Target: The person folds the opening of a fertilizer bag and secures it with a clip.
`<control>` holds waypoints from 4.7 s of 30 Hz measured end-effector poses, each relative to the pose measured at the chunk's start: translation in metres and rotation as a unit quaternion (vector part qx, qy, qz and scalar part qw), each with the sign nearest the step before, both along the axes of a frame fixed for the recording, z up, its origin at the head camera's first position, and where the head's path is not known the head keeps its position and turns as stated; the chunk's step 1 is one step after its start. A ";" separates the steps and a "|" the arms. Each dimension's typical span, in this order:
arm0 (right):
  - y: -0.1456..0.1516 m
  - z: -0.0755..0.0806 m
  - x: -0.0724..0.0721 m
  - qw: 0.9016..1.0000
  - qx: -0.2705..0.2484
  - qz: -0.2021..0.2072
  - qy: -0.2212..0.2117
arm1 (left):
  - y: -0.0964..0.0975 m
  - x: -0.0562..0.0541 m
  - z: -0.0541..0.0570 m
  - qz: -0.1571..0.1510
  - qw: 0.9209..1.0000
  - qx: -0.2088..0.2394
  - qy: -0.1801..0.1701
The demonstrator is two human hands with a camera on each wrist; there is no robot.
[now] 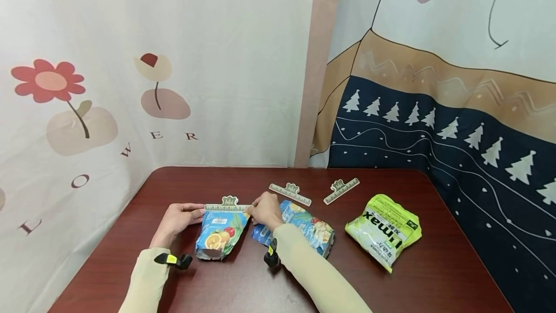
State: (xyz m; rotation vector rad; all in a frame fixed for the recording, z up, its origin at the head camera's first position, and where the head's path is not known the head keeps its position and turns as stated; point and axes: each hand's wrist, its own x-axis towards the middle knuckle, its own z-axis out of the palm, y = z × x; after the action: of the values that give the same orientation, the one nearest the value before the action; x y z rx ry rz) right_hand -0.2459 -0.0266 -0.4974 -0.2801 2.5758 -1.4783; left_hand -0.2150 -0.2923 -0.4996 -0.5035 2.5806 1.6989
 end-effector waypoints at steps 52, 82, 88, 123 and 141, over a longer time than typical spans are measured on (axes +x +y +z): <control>0.112 0.054 -0.041 0.952 0.248 0.167 -0.070 | 0.174 0.100 0.006 -0.114 0.947 0.290 -0.073; 0.115 0.034 -0.054 0.977 0.171 0.105 -0.071 | 0.185 0.086 -0.022 -0.087 0.924 0.364 -0.071; 0.127 0.031 -0.059 0.982 0.115 0.108 -0.102 | 0.188 0.085 -0.020 -0.071 0.934 0.347 -0.051; 0.184 0.051 -0.017 0.997 -0.058 -0.027 -0.031 | 0.202 0.048 0.016 -0.011 0.963 0.249 0.102; 0.195 0.061 0.026 0.989 -0.103 -0.095 0.037 | 0.200 0.023 0.031 -0.041 0.960 0.211 0.179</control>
State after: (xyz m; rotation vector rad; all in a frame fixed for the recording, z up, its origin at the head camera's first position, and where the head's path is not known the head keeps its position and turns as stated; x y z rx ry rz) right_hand -0.2196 0.1688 -0.4363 -0.1188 2.5685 -1.8394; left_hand -0.1922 -0.0924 -0.4689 -0.0752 2.2764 2.4077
